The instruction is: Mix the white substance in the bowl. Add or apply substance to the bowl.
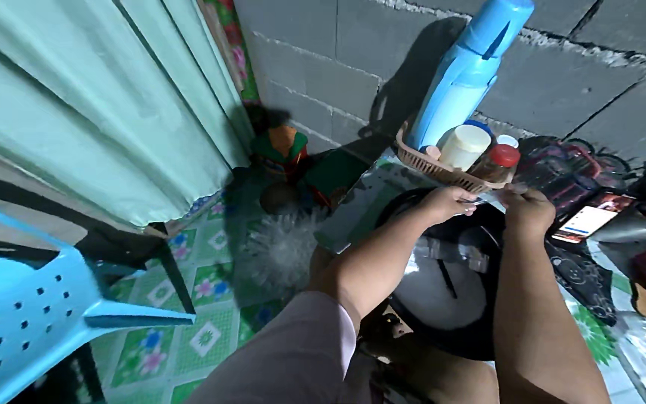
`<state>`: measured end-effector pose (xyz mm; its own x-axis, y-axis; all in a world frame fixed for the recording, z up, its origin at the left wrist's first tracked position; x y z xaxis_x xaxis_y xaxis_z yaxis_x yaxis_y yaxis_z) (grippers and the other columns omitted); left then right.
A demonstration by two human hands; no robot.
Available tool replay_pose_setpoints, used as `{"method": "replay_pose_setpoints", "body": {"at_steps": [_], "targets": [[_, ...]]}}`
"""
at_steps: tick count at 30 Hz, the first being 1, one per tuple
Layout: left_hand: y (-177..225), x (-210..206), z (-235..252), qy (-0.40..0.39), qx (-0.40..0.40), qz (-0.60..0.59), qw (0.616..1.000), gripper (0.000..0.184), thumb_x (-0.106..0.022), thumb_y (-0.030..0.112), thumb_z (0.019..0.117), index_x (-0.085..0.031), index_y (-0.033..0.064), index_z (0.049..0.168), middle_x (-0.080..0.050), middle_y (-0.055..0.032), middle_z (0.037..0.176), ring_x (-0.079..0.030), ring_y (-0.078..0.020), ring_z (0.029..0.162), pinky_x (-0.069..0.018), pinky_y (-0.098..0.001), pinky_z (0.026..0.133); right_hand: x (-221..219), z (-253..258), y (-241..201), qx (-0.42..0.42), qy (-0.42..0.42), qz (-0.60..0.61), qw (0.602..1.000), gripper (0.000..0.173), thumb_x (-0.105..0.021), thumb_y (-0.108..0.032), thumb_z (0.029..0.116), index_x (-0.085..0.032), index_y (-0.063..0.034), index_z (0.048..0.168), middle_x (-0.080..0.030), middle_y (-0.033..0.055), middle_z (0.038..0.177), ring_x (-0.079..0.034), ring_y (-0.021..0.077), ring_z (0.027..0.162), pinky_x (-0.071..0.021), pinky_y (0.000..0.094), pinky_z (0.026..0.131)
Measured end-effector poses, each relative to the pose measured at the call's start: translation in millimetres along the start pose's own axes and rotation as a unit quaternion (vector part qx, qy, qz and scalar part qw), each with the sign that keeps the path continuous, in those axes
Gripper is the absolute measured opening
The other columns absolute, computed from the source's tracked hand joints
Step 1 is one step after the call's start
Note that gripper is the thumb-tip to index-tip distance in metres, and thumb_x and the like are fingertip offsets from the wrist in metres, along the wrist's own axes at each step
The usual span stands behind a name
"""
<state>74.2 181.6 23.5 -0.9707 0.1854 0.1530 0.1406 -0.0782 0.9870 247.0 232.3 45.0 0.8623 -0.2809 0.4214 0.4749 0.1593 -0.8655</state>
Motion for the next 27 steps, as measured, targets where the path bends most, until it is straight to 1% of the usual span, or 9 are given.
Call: {"method": "replay_pose_setpoints", "body": {"at_steps": [4,9,10,12,13,15,17,20,27], "targets": [[0,4,-2,0.012,-0.003,0.008,1.0,0.027,-0.064,0.017,0.1022,-0.071,-0.0016,0.121,-0.074,-0.0127,0.107,-0.069,-0.0169,0.101,-0.0542,-0.0383,0.096,7,-7,-17,0.061,0.027,-0.014,0.998,0.031,-0.066,-0.026,0.1003,-0.072,0.0024,0.11,-0.068,0.0214,0.117,-0.065,0.0312,0.114,-0.0508,0.0513,0.103],[5,11,-6,0.043,0.011,-0.018,0.999,0.032,-0.058,0.024,0.1063,-0.068,-0.001,0.124,-0.074,-0.0109,0.108,-0.068,-0.0163,0.102,-0.053,-0.0399,0.097,14,-17,-45,0.157,0.058,0.021,0.986,0.027,-0.064,-0.024,0.1014,-0.075,-0.0003,0.106,-0.07,0.0166,0.108,-0.066,0.0249,0.107,-0.0532,0.0427,0.098],[2,13,-5,0.055,0.018,-0.046,0.997,0.034,-0.056,0.025,0.1071,-0.067,-0.0018,0.125,-0.074,-0.0114,0.109,-0.068,-0.0166,0.102,-0.0528,-0.0394,0.096,15,-18,-48,0.163,0.059,0.029,0.984,0.028,-0.065,-0.024,0.1006,-0.073,-0.0004,0.113,-0.068,0.0186,0.114,-0.064,0.0273,0.112,-0.0522,0.0437,0.1],[-2,19,-2,0.09,0.031,-0.102,0.99,0.036,-0.053,0.026,0.1083,-0.065,-0.0018,0.127,-0.073,-0.0112,0.111,-0.068,-0.016,0.101,-0.0538,-0.0364,0.093,19,-23,-58,0.19,0.07,-0.004,0.979,0.047,-0.07,-0.024,0.0969,-0.061,0.0032,0.134,-0.057,0.0278,0.135,-0.054,0.04,0.129,-0.0446,0.053,0.11],[-5,21,-2,0.109,0.041,-0.132,0.984,0.037,-0.053,0.027,0.1085,-0.064,-0.0016,0.128,-0.072,-0.0116,0.112,-0.067,-0.0165,0.101,-0.0541,-0.0357,0.091,20,-27,-66,0.217,0.08,-0.029,0.972,0.052,-0.073,-0.024,0.0939,-0.058,0.0065,0.133,-0.055,0.0311,0.137,-0.051,0.0458,0.131,-0.0412,0.0585,0.112],[-10,24,-4,0.138,0.058,-0.187,0.971,0.039,-0.054,0.028,0.108,-0.06,-0.0008,0.134,-0.068,-0.0139,0.119,-0.065,-0.0184,0.103,-0.0548,-0.0363,0.092,12,-40,-86,0.279,0.052,-0.081,0.955,0.039,-0.075,-0.023,0.0906,-0.066,0.0072,0.112,-0.06,0.032,0.129,-0.052,0.052,0.126,-0.0404,0.0688,0.105],[-13,24,-13,0.16,0.079,-0.233,0.956,0.038,-0.055,0.027,0.1074,-0.057,0.0047,0.137,-0.066,-0.0115,0.119,-0.065,-0.0179,0.101,-0.0549,-0.036,0.09,-12,-56,-98,0.292,-0.041,-0.157,0.942,0.026,-0.077,-0.028,0.0903,-0.075,-0.0041,0.1,-0.063,0.0231,0.128,-0.053,0.0483,0.124,-0.0401,0.0719,0.1],[-16,24,-18,0.195,0.103,-0.293,0.93,0.029,-0.057,0.025,0.1058,-0.061,0.007,0.128,-0.066,-0.0084,0.108,-0.064,-0.0167,0.091,-0.0552,-0.0345,0.083,-41,-69,-100,0.295,-0.097,-0.243,0.919,0.021,-0.078,-0.029,0.0882,-0.077,-0.0105,0.098,-0.063,0.0157,0.134,-0.052,0.0433,0.128,-0.0372,0.0707,0.103],[-19,19,-17,0.201,0.124,-0.297,0.925,0.028,-0.055,0.026,0.1064,-0.062,0.0068,0.126,-0.067,-0.0099,0.113,-0.065,-0.019,0.098,-0.0549,-0.0362,0.087,-50,-67,-95,0.285,-0.059,-0.257,0.921,0.014,-0.072,-0.023,0.0903,-0.079,-0.0107,0.093,-0.066,0.0107,0.131,-0.055,0.0381,0.126,-0.0367,0.0666,0.104]]}}
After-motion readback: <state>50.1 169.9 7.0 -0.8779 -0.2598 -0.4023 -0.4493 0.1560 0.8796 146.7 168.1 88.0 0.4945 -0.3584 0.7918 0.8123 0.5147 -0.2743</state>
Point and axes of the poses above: each hand's wrist, its own z-axis towards the middle knuckle, its own x-axis out of the back of the hand, y = z × x, the point moved 8 cm from there along z, towards the middle knuckle
